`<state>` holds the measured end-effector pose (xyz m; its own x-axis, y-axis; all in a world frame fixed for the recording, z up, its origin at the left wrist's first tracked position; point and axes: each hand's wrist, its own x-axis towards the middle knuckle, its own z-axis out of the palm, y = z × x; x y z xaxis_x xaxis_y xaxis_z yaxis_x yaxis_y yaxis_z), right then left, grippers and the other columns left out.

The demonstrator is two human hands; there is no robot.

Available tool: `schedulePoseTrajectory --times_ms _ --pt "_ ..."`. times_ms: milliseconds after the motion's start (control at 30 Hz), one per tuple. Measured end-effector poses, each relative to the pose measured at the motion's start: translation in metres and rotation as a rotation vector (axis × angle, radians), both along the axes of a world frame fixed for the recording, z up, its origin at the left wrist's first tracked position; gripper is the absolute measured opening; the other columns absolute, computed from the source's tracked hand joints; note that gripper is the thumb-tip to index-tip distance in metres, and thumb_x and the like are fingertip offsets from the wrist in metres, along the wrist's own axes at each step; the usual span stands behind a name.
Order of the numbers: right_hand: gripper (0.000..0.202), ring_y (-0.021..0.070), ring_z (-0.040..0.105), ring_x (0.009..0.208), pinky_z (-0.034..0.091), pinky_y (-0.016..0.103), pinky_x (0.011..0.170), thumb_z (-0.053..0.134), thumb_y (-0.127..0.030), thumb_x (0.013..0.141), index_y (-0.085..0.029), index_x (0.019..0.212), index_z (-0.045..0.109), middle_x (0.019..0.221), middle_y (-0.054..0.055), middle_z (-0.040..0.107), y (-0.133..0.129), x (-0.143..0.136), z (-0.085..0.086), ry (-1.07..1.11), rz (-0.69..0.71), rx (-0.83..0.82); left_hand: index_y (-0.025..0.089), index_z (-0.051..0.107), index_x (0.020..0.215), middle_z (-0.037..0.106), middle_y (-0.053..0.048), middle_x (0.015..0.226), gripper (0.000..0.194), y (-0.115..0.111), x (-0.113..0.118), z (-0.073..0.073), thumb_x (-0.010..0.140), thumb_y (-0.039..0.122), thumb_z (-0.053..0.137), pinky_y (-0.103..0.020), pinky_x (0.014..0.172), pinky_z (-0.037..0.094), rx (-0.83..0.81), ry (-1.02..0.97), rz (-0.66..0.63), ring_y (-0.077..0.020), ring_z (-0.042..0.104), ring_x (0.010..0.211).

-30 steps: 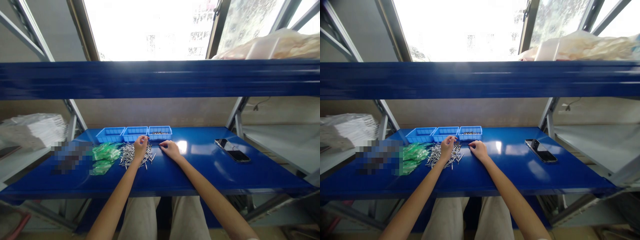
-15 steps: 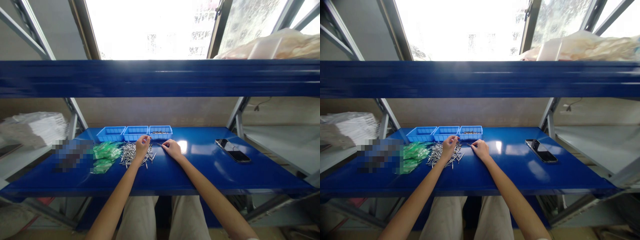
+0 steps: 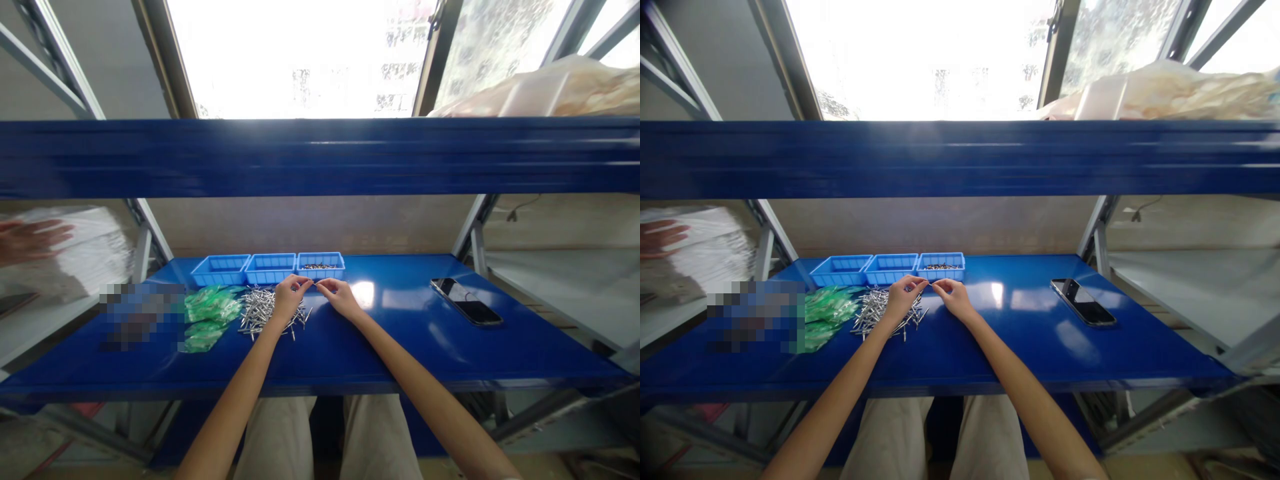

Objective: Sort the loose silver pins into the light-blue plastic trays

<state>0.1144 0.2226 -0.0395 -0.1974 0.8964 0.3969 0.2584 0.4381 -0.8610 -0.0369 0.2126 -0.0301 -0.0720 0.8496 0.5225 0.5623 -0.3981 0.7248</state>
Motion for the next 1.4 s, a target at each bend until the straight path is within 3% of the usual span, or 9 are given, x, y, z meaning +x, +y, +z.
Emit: schedulePoseTrajectory --times_ms 167,367,533,733,933,1167,1267,1400 --pt "0.027 0.0135 0.059 0.064 0.047 0.026 0.061 0.06 -0.04 0.07 -0.015 0.079 0.066 0.077 0.005 0.067 -0.0036 -0.0026 0.0026 -0.008 0.054 0.009 0.018 0.063 0.073 0.064 -0.003 0.075 0.029 -0.0013 0.0015 0.0022 0.072 0.046 0.055 -0.026 0.059 0.044 -0.003 -0.018 0.009 -0.0131 0.055 0.06" --pt "0.03 0.0122 0.056 0.058 0.044 0.024 0.054 0.06 -0.042 0.069 -0.014 0.077 0.065 0.072 0.004 0.066 0.0006 -0.0007 0.0031 0.117 -0.02 -0.058 0.018 0.062 0.074 0.063 -0.003 0.072 0.03 -0.0019 0.0024 0.0047 0.072 0.047 0.055 -0.026 0.058 0.044 -0.026 -0.048 0.032 -0.0134 0.055 0.059" --pt "0.031 0.0128 0.058 0.062 0.044 0.024 0.057 0.061 -0.043 0.067 -0.015 0.077 0.064 0.072 0.004 0.066 -0.0003 -0.0001 0.0034 0.287 -0.018 -0.109 0.019 0.064 0.071 0.061 -0.002 0.074 0.026 -0.0048 0.0034 0.0042 0.07 0.044 0.058 -0.025 0.056 0.042 -0.014 0.041 -0.082 -0.0116 0.052 0.058" --pt "0.03 0.0142 0.058 0.062 0.043 0.024 0.055 0.062 -0.043 0.067 -0.014 0.075 0.065 0.07 0.005 0.066 -0.0072 -0.002 0.0073 0.205 0.055 -0.085 0.018 0.063 0.069 0.056 0.0 0.067 0.025 -0.0063 0.0058 -0.0014 0.071 0.043 0.059 -0.024 0.053 0.039 -0.011 0.2 -0.17 -0.0106 0.05 0.054" --pt "0.036 0.0103 0.048 0.046 0.034 0.022 0.042 0.059 -0.048 0.067 -0.014 0.077 0.065 0.055 0.001 0.059 -0.0017 0.006 0.0062 0.182 -0.073 -0.135 0.02 0.064 0.074 0.06 0.0 0.075 0.022 -0.0045 0.0061 0.0019 0.073 0.041 0.058 -0.025 0.059 0.041 -0.013 0.081 -0.052 -0.0109 0.051 0.059" --pt "0.037 0.008 0.044 0.043 0.032 0.02 0.04 0.063 -0.048 0.063 -0.013 0.075 0.067 0.054 0.0 0.058 -0.0049 0.0008 0.0013 0.112 0.024 -0.208 0.018 0.063 0.073 0.064 -0.001 0.077 0.024 -0.0013 0.001 0.0055 0.072 0.041 0.057 -0.024 0.059 0.042 -0.059 -0.037 0.008 -0.0111 0.052 0.058" --pt "0.037 0.009 0.045 0.045 0.033 0.02 0.04 0.062 -0.048 0.064 -0.014 0.077 0.068 0.054 0.001 0.058 -0.0044 0.0009 0.0011 0.125 0.011 -0.202 0.018 0.063 0.075 0.064 -0.001 0.078 0.026 -0.0024 0.0008 0.0058 0.073 0.042 0.056 -0.024 0.058 0.041 -0.063 -0.012 0.018 -0.0115 0.052 0.059" --pt "0.038 0.0095 0.045 0.045 0.033 0.021 0.039 0.06 -0.048 0.066 -0.014 0.08 0.068 0.053 0.001 0.057 -0.0006 0.0038 0.0007 0.162 -0.037 -0.162 0.022 0.064 0.081 0.062 -0.001 0.077 0.02 -0.0061 0.0009 0.0056 0.076 0.038 0.053 -0.024 0.055 0.038 -0.09 0.173 0.065 -0.0123 0.052 0.06"
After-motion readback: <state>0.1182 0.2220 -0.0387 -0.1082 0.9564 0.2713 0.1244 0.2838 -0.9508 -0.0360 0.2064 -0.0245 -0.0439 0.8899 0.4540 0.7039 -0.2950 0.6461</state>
